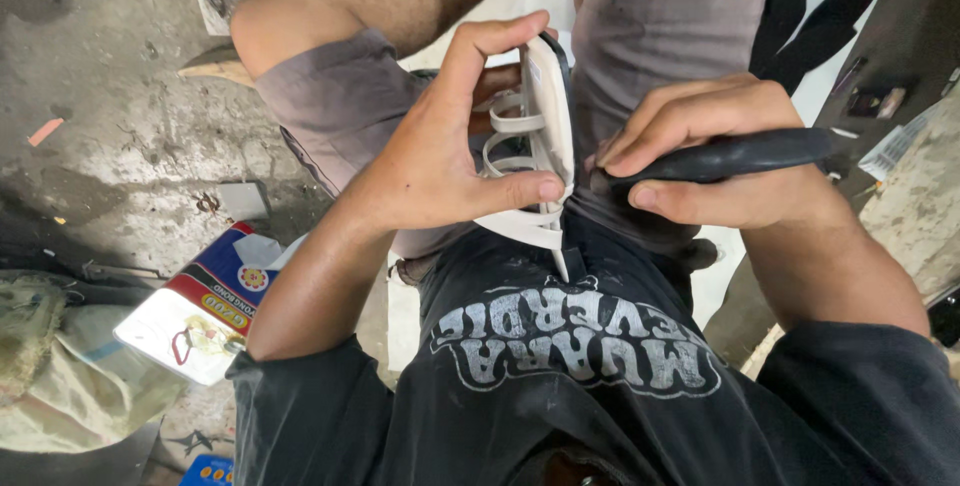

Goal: The person assembles white slipper sandals by attaching black rubber soles to the upper straps. They press the sole onto the strap, then use a knife to trim excess material around the edges. The process is repeated for multiple units.

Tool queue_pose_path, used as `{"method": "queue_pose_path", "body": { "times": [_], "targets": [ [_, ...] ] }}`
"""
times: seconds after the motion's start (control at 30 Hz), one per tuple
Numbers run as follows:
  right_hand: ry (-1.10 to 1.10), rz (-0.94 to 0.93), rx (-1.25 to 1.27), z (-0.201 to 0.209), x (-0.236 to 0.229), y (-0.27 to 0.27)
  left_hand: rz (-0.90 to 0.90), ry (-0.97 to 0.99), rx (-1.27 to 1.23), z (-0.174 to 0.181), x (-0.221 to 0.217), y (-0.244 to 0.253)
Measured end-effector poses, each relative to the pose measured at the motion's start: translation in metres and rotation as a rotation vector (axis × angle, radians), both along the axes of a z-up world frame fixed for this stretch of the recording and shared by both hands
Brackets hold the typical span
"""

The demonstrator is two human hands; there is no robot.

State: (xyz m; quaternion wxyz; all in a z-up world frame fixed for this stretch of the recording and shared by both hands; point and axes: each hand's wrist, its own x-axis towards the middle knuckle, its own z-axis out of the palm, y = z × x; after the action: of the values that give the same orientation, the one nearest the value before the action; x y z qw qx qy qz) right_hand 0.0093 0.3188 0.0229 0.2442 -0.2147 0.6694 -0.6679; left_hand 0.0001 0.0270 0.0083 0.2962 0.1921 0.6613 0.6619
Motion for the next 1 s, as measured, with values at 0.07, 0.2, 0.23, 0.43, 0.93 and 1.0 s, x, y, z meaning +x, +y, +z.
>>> {"method": "queue_pose_path", "body": {
  "times": [0.07,0.2,0.23,0.43,0.93,1.0],
  "targets": [
    [0.002,0.013,-0.013,-0.008,0.007,0.001,0.005,-0.029,0.001,-0.004,0.003,-0.001],
    [0.025,0.006,-0.015,-0.017,0.011,0.002,0.010,-0.074,-0.013,-0.009,0.005,-0.001],
    [0.025,0.016,-0.033,-0.018,0.010,0.001,0.011,-0.078,-0.017,-0.010,0.006,0.000],
    [0.038,0.064,-0.151,-0.026,0.003,-0.006,0.035,-0.081,0.019,-0.014,0.011,0.005],
    [0.154,-0.116,-0.097,0.027,-0.032,0.001,0.134,-0.206,0.165,-0.005,-0.005,0.018],
    [0.202,-0.133,-0.061,0.035,-0.031,-0.001,0.158,-0.186,0.176,0.000,-0.010,0.021]
  ]
}}
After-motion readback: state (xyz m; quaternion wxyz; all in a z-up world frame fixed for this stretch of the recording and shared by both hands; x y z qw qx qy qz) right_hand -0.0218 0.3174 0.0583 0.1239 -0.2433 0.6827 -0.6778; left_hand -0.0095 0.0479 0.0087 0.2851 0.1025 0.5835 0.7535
